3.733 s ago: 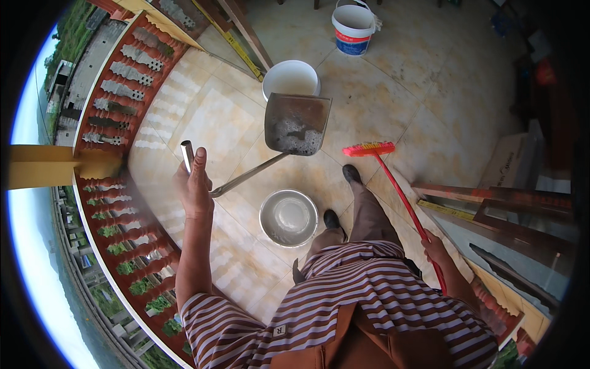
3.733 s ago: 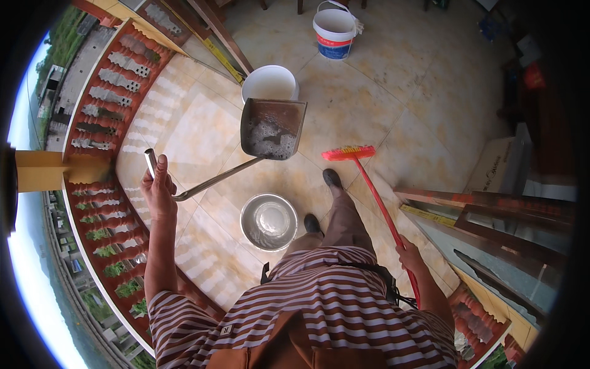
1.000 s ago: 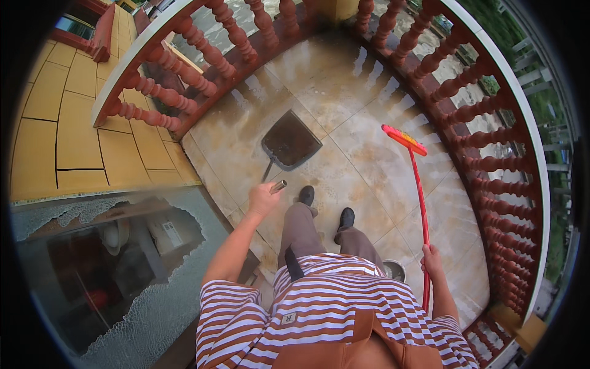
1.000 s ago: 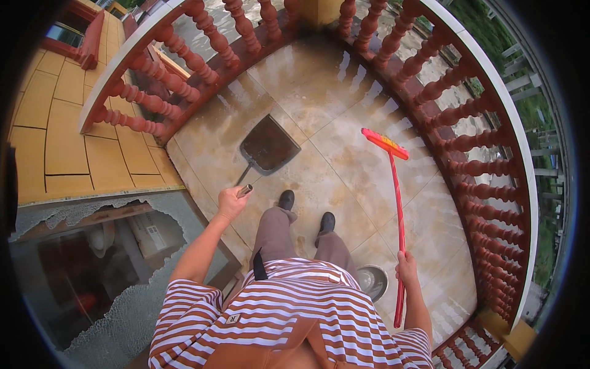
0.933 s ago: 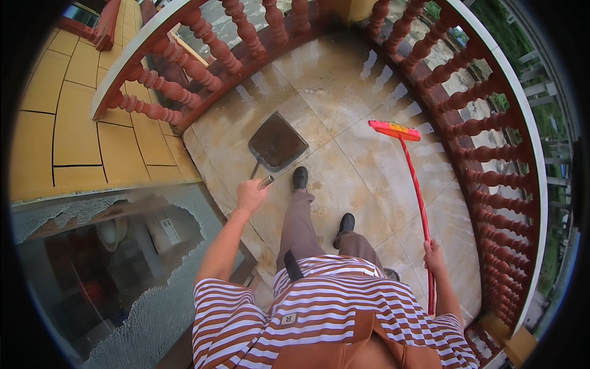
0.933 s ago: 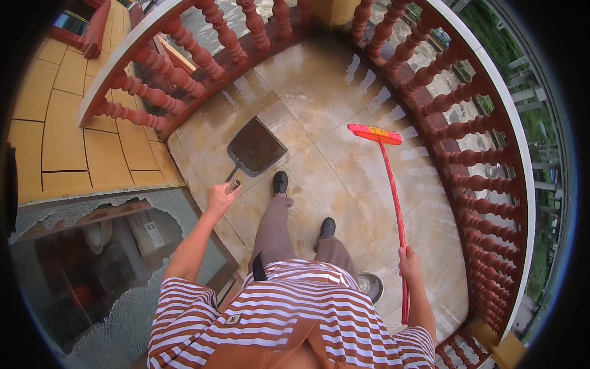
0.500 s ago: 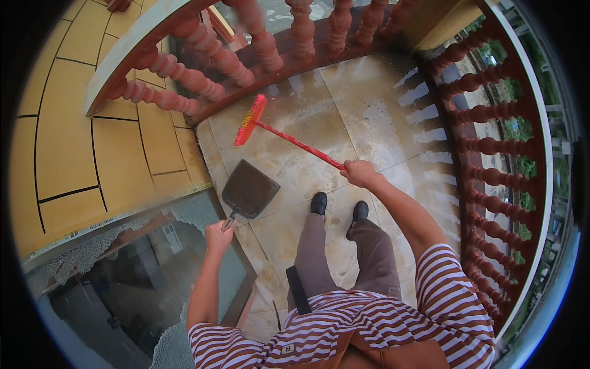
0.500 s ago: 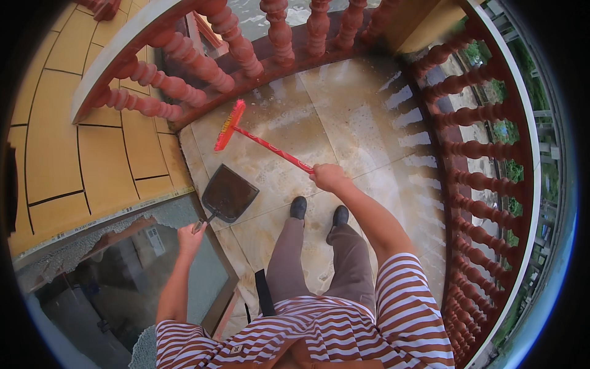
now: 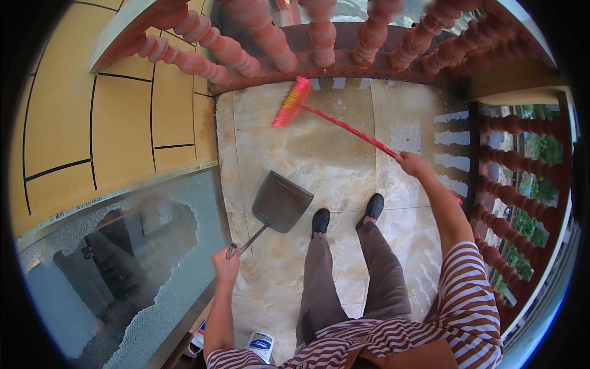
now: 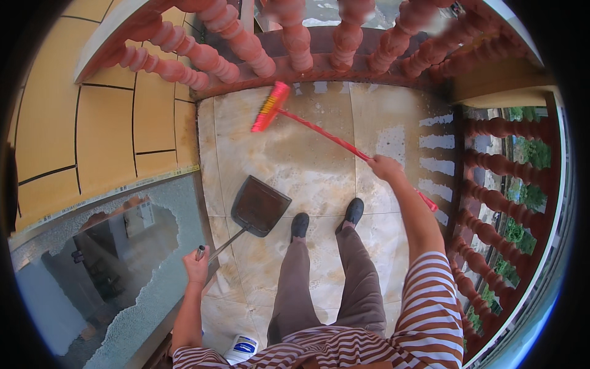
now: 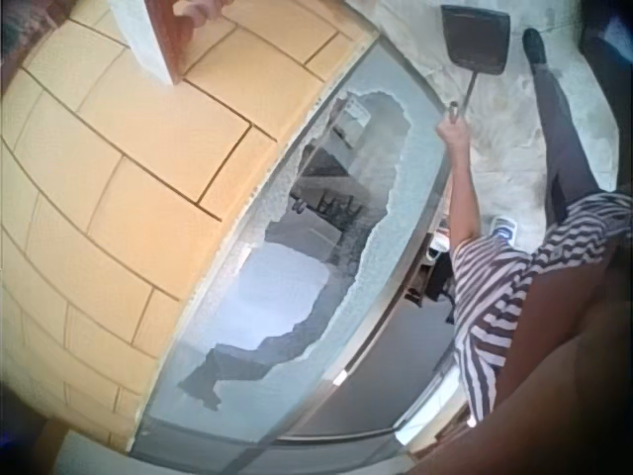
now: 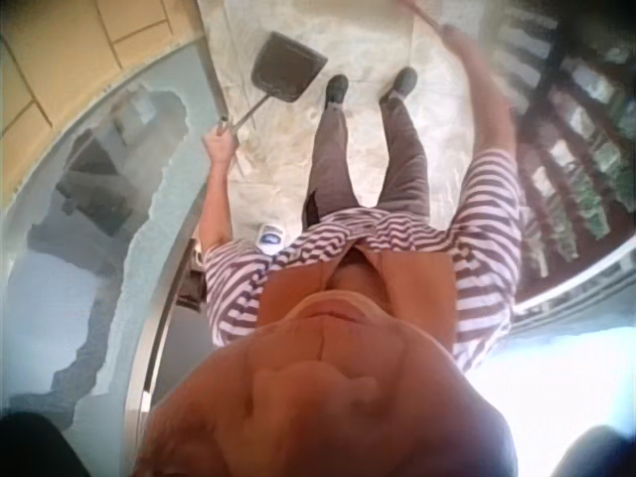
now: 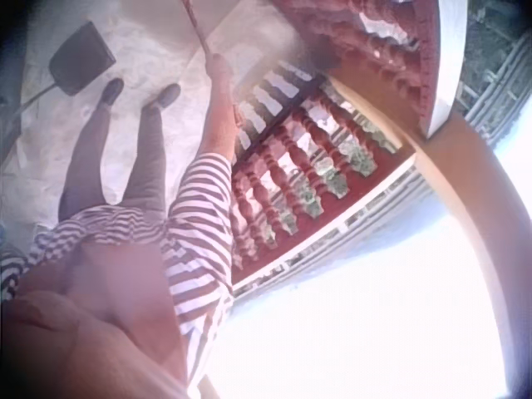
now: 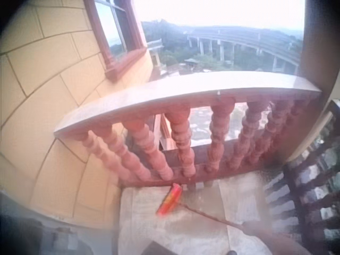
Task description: The person sweeps a tiled balcony floor using a red broom and a dustpan. They gather debris into the dustpan and transfer it into a bucket. The person then walks through a hallway and enters a room.
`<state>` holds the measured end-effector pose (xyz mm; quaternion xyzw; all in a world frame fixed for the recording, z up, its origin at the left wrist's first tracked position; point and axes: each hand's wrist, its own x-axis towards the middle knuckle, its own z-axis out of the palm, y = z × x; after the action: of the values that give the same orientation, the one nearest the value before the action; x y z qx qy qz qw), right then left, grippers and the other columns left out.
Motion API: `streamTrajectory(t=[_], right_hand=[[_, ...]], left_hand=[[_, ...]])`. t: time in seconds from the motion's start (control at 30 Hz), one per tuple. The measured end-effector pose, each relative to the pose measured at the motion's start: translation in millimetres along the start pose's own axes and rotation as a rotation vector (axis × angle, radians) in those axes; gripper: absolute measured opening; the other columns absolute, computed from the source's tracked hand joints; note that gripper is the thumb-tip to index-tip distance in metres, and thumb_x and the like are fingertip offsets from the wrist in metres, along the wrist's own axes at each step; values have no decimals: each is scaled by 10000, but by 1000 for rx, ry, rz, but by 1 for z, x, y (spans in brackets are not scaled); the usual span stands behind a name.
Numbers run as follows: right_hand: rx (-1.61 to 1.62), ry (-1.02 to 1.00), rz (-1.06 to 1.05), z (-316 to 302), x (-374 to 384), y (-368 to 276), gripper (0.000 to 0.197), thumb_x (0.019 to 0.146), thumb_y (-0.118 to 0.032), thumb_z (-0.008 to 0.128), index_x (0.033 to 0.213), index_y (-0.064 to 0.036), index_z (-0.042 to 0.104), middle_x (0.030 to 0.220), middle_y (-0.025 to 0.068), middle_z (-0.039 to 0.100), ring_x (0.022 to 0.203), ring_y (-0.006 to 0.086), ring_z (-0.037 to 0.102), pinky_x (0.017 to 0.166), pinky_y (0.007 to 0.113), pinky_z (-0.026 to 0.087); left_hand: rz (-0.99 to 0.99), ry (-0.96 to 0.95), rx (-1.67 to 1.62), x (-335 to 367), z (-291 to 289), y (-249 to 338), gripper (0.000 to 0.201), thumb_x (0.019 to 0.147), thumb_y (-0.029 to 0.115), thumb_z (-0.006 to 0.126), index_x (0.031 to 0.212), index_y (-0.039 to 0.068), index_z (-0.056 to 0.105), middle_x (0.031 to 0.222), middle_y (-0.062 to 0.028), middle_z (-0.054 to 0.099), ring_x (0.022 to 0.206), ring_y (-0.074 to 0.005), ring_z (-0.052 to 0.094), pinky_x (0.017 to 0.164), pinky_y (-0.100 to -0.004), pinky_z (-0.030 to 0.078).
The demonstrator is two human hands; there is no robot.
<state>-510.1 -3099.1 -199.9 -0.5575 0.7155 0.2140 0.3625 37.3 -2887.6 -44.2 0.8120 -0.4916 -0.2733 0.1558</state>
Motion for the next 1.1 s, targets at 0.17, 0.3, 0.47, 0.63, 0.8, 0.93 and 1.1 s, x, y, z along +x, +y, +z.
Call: streamTrajectory(t=[0.17, 0.3, 0.47, 0.63, 0.8, 0.93, 1.1], right_hand=[[-80, 120, 117, -55, -114, 82, 423, 915, -422, 420, 1086, -96, 627, 1025, 190, 650, 974, 379, 607, 855, 469, 466], [-158, 147, 13, -71, -162, 51, 370, 934, -384, 422, 1011, -59, 582, 895, 216, 649, 859, 394, 622, 763, 499, 476], [-272, 79, -262, -57, -142, -108, 296, 931, -333, 479, 996, -58, 566, 830, 189, 656, 789, 380, 632, 702, 495, 483], [-290, 11, -520, -25, -47, -321, 283, 918, -251, 478, 1172, -181, 579, 951, 145, 665, 919, 326, 640, 749, 474, 486], [-500, 142, -526, -29, 43, -398, 293, 919, -236, 458, 1170, -246, 609, 974, 126, 673, 940, 312, 644, 760, 428, 496], [-491, 219, -435, -74, 36, -363, 289, 936, -289, 445, 1174, -267, 607, 953, 117, 674, 912, 317, 645, 736, 433, 492], [-534, 225, -515, -88, -12, -405, 307, 932, -310, 464, 1212, -297, 590, 963, 110, 673, 904, 315, 640, 744, 434, 488]], left_hand=[[-83, 61, -40, -21, -2, -6, 378, 812, 154, 699, 590, -13, 442, 518, -49, 304, 518, -85, 297, 443, -314, 288], [-85, 97, -136, -23, -2, -18, 380, 812, 154, 697, 583, -8, 440, 514, -36, 310, 511, -80, 298, 441, -313, 280], [-153, 62, -167, -17, -12, -48, 395, 811, 161, 699, 566, -2, 435, 491, -22, 309, 491, -81, 290, 437, -312, 274], [-147, 52, -192, -23, -12, -59, 385, 808, 161, 702, 562, -5, 457, 463, -35, 327, 462, -90, 300, 430, -310, 281], [-233, 76, -290, -26, -6, -97, 360, 796, 166, 717, 570, 4, 488, 454, -65, 352, 432, -120, 314, 426, -307, 292], [-257, 97, -230, -30, -14, -113, 341, 786, 163, 727, 573, 9, 508, 455, -88, 371, 418, -151, 319, 427, -314, 308], [-334, 181, -282, -33, -24, -129, 371, 787, 155, 727, 553, 10, 478, 449, -80, 367, 421, -118, 324, 429, -308, 307]])
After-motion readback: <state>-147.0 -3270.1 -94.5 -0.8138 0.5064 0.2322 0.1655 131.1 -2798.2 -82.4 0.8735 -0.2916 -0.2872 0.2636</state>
